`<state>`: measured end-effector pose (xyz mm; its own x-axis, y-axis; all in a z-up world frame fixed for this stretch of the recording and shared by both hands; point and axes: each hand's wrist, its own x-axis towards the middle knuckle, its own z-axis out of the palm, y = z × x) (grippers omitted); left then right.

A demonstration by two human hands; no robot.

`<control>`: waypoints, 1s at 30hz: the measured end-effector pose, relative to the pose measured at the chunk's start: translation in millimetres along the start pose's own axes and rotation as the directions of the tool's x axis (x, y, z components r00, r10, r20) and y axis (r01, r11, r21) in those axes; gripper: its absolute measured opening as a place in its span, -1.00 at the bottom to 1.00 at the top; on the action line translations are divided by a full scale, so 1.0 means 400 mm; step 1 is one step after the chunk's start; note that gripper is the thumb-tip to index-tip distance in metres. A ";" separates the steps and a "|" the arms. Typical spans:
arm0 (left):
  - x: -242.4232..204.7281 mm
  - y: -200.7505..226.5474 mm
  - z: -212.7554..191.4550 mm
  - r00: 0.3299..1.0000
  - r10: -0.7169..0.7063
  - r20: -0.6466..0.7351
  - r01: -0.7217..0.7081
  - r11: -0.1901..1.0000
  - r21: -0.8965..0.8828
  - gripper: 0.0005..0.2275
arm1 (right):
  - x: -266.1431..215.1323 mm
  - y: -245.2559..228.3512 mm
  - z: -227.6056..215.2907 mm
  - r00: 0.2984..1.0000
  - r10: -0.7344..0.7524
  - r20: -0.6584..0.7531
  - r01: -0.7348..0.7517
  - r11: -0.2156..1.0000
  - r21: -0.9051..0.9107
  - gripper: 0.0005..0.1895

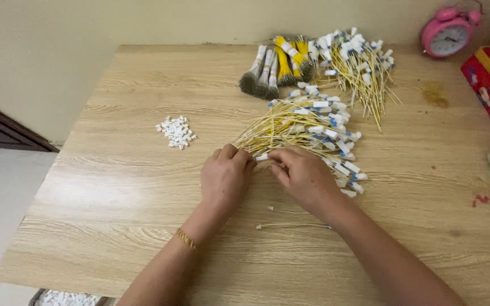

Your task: Assemble small electronic components by attaching plastic caps to wire terminals at a workbench.

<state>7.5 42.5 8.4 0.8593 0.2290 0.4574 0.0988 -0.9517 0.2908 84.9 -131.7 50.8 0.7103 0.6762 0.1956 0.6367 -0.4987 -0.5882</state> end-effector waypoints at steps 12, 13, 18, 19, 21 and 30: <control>-0.040 0.110 -0.165 0.972 0.205 0.119 -0.039 0.632 -0.774 -0.65 | -0.141 0.004 -0.101 0.995 0.078 0.067 -0.103 0.757 0.646 -0.76; -0.044 0.109 -0.153 0.951 0.164 0.262 0.131 0.554 -0.822 -0.70 | -0.153 0.003 -0.112 0.997 0.058 0.048 -0.076 0.787 0.612 -0.77; -0.048 0.106 -0.140 0.861 0.103 0.498 0.406 0.452 -0.794 -0.81 | -0.203 0.005 -0.155 0.992 0.114 0.058 -0.127 0.843 0.523 -0.77; -0.047 0.107 -0.147 0.862 0.106 0.495 0.388 0.490 -0.781 -0.82 | -0.213 0.020 -0.159 0.989 0.137 0.061 -0.148 0.811 0.566 -0.76; -0.049 0.096 -0.156 0.865 0.103 0.490 0.370 0.530 -0.764 -0.84 | -0.229 0.059 -0.173 0.986 0.154 0.068 -0.164 0.776 0.609 -0.74; -0.078 0.117 -0.125 0.850 -0.047 0.524 0.479 0.482 -0.734 -0.86 | -0.228 0.014 -0.192 0.957 -0.010 -0.289 0.006 1.000 -0.014 -0.71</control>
<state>-39.9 1.1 49.6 0.9891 0.1325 -0.0650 0.0908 -0.1992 0.9757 46.6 -237.9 90.0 0.7605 0.4952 0.4200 0.6451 -0.5022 -0.5759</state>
